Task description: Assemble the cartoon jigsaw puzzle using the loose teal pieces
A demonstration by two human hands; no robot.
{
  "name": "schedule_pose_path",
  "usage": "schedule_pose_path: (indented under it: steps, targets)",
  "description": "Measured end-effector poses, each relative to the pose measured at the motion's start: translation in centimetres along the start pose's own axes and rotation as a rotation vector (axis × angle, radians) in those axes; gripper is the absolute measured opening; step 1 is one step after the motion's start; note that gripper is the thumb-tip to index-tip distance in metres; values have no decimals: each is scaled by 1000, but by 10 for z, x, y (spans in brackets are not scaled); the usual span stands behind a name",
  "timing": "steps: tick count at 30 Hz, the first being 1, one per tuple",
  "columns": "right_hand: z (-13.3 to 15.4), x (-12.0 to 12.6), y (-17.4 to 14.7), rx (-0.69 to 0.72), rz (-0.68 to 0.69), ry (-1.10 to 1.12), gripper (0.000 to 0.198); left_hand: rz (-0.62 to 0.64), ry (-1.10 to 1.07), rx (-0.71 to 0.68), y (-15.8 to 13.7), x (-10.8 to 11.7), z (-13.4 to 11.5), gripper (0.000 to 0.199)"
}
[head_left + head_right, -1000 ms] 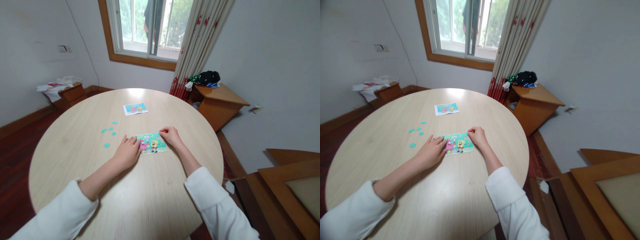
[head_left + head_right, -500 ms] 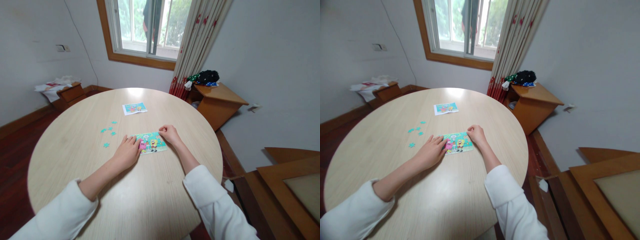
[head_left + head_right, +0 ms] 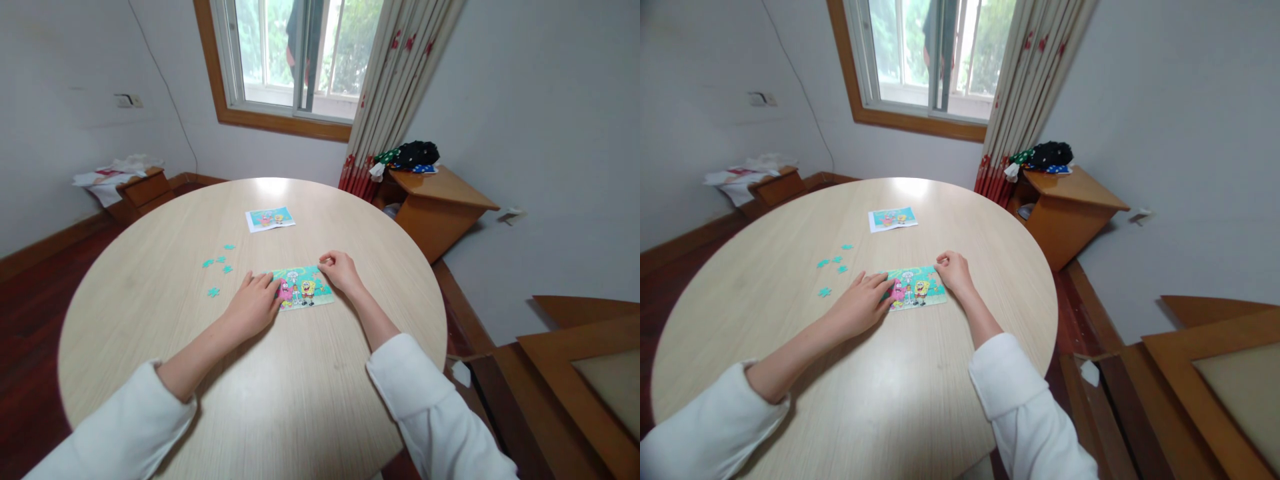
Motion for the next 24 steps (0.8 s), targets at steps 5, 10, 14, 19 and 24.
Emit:
schedule_pose_path:
  steps: [5,10,14,19,24]
  targets:
    - [-2,-2,-1,16,4,41,8,1,-12,12,0,2,0,39]
    - [0,0,-2,25,1,9,12,2,-21,3,0,-1,2,38]
    - [-1,2,-1,11,-38,8,14,-10,-122,0,3,-2,8,35]
    - [-3,3,0,3,-56,36,16,-176,-298,97,18,11,43,32]
    - [-1,3,-1,16,-42,53,17,-336,-330,521,28,33,117,24]
Point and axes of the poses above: each hand's wrist, its own y-axis towards the middle knuckle, its own x-axis out of the back of the hand, z = x × y, the point moved 4 cm from there along y, towards the middle knuckle, and after that the axes turned 13 degrees about x, right-handed, at the moved point
